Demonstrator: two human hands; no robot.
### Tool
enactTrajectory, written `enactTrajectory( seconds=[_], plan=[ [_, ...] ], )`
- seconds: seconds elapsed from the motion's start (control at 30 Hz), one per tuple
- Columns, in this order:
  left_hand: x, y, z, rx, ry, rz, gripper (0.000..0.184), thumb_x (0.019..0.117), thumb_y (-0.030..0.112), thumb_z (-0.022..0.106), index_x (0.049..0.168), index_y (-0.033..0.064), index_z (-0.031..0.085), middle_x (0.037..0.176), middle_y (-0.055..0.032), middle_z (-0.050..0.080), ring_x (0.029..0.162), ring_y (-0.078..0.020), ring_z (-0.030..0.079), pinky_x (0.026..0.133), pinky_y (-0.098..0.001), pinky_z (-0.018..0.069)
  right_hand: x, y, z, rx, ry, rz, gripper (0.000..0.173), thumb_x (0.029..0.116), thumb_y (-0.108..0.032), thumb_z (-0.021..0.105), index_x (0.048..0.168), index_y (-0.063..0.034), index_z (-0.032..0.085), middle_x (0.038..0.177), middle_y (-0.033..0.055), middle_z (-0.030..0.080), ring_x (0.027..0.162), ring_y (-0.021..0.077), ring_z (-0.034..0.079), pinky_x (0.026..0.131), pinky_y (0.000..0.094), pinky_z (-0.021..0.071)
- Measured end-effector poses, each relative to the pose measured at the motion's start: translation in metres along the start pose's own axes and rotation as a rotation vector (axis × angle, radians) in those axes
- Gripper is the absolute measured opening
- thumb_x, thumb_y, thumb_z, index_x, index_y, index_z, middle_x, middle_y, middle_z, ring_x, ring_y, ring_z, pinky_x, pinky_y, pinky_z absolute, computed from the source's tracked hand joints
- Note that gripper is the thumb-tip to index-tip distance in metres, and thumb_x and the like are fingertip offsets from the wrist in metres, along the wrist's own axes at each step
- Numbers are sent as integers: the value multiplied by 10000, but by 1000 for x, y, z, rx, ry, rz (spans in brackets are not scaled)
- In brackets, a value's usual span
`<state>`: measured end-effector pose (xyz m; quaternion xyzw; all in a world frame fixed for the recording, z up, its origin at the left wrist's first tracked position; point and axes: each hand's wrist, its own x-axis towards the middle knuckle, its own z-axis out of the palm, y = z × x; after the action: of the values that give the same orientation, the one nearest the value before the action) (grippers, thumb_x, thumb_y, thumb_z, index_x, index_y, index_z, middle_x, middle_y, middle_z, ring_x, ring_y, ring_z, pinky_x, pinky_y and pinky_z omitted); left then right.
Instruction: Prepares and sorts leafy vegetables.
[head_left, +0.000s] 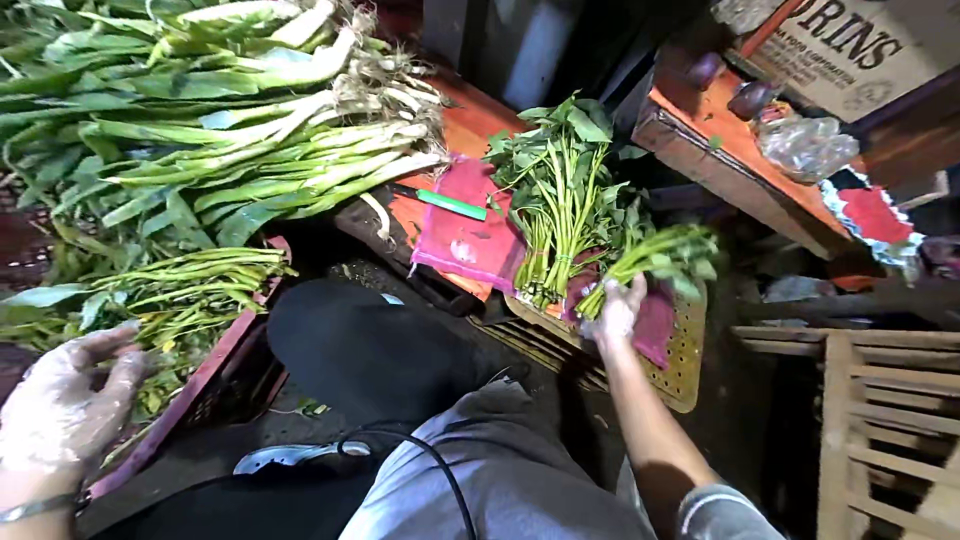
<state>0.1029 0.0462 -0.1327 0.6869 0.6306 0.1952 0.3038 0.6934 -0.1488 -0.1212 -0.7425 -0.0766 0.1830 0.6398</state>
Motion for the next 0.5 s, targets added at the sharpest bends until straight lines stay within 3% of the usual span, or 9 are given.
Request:
enactTrajectory(
  seconds=[0.07, 0.13, 0.17, 0.23, 0.27, 0.33, 0.43, 0.5],
  plan=[
    [-1, -3, -1, 3, 7, 1, 452, 1052, 279, 498, 1434, 38, 495, 1244, -264, 617, 974, -358, 668, 871, -564, 540, 20, 3, -3, -209, -220, 12, 691, 1032, -111, 554, 1621, -226, 209, 1256, 161, 599, 946, 246, 670, 783, 462, 594],
    [-3, -5, 0, 40, 2, 7, 435, 1053, 266, 509, 1431, 51, 516, 1279, -259, 613, 1062, -384, 655, 926, -587, 524, 29, 7, -8, -454, -388, 43, 785, 1005, -174, 632, 1641, -299, 190, 1541, 158, 470, 1255, 318, 602, 981, 558, 542],
    [-6, 1, -3, 71, -7, 5, 422, 1057, 243, 516, 1426, 40, 531, 1311, -270, 603, 1132, -409, 634, 979, -604, 498, 28, 6, -8, -534, -410, 18, 789, 1003, -189, 640, 1644, -278, 189, 1599, 156, 404, 1340, 321, 549, 1046, 560, 509],
    [-12, 18, -6, 130, -28, -12, 398, 1064, 225, 519, 1405, 23, 557, 1346, -278, 587, 1205, -428, 603, 1036, -612, 462, 20, 2, -5, -580, -383, -38, 714, 1027, -205, 598, 1634, -178, 223, 1598, 192, 390, 1381, 316, 511, 1087, 533, 480],
    [-14, 26, -5, 146, -37, -30, 384, 1064, 223, 521, 1391, 26, 570, 1336, -273, 595, 1196, -425, 610, 1031, -612, 465, 18, 0, -7, -583, -354, -47, 689, 1036, -212, 577, 1632, -155, 237, 1599, 204, 386, 1386, 326, 503, 1082, 544, 478],
    [-17, 43, -4, 154, -52, -106, 367, 1067, 224, 528, 1376, 34, 585, 1313, -253, 617, 1174, -411, 628, 1018, -619, 472, 18, 2, -13, -617, -304, -51, 662, 1031, -209, 581, 1620, -156, 283, 1554, 226, 436, 1289, 372, 577, 973, 591, 537],
    [-18, 54, -6, 135, -46, -236, 363, 1071, 248, 529, 1389, 85, 590, 1335, -201, 624, 1211, -374, 618, 1040, -618, 456, 18, -20, -23, -865, -441, -26, 656, 1046, -243, 574, 1617, -131, 271, 1474, 279, 498, 1170, 422, 631, 919, 626, 537],
    [-23, 48, -11, 100, 49, -270, 347, 1071, 244, 523, 1377, 96, 597, 1334, -187, 627, 1209, -368, 619, 1033, -623, 461, 19, -59, -27, -1158, -576, -95, 558, 1034, -264, 601, 1502, -2, 448, 1335, 347, 580, 1134, 497, 631, 950, 694, 486]
  ],
)
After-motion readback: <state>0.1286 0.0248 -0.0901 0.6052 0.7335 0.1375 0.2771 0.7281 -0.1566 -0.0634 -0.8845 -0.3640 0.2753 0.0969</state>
